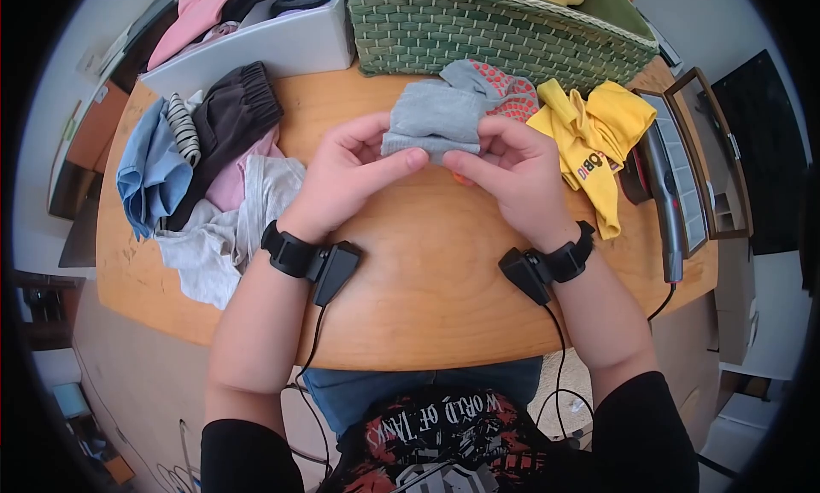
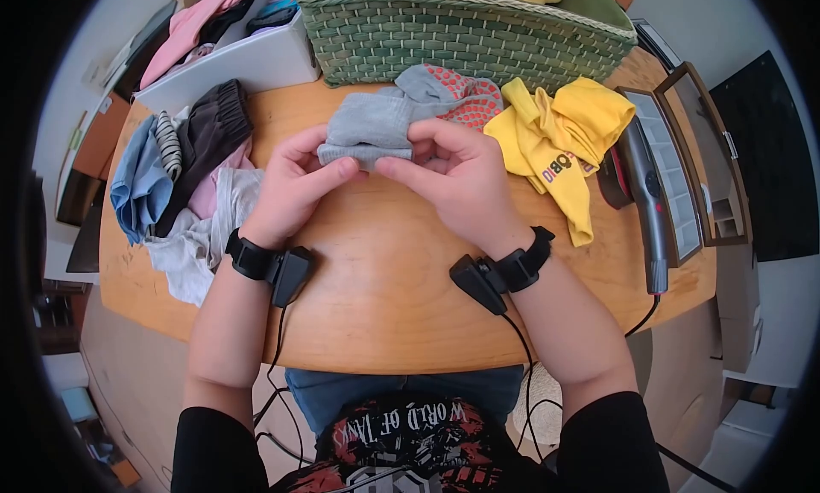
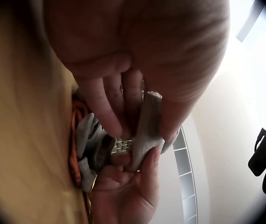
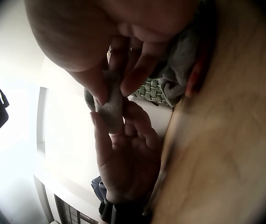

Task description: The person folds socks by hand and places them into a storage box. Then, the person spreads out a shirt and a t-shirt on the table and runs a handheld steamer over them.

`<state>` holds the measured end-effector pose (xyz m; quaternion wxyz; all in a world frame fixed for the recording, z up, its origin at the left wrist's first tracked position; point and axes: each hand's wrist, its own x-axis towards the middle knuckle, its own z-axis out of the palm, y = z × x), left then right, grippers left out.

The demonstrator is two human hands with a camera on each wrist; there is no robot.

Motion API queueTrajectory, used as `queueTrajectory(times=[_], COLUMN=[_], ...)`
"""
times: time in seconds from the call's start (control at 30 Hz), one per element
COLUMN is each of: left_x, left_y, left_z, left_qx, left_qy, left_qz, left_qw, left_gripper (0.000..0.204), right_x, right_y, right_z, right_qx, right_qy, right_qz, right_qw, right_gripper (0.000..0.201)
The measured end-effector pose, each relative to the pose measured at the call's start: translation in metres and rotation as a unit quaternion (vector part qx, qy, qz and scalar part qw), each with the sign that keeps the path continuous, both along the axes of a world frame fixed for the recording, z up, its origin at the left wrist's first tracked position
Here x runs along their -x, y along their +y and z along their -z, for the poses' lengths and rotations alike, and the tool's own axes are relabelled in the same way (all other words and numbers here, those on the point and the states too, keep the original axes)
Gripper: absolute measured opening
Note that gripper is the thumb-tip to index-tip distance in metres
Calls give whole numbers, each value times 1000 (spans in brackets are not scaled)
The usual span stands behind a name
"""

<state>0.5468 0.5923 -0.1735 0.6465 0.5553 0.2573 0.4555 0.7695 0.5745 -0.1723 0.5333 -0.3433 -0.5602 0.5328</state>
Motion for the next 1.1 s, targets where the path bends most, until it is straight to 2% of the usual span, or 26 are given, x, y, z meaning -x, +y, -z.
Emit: queueTrajectory(times=[0.17, 0.23, 0.43, 0.53, 0.73, 1.1], left_x=[-1, 0, -1, 1, -1, 3], left_y=[0, -1, -2, -1, -3, 1], left_z=[0, 0, -2, -1, -4, 0], left_qx=[34, 50, 34, 21, 52, 50], left_qy=[-18, -28, -29, -24, -13, 0], left_qz=[-11, -27, -59, -44, -34, -49], left_qw=[999, 998, 997, 999, 998, 998], left_gripper=[38, 31, 19, 17, 18, 19], right_x=[2, 2, 3, 3, 0, -3], right_y=[-3, -3, -3, -4, -1, 5], right_z=[-7, -8, -10, -12, -11, -4], right_qx=[33, 46, 62, 68, 87, 85], right_qy=[0, 5, 26, 37, 33, 72], right_qz=[4, -6, -9, -7, -8, -35], right_qw=[999, 999, 998, 997, 996, 993], right_gripper=[28, 28, 25, 22, 19, 28])
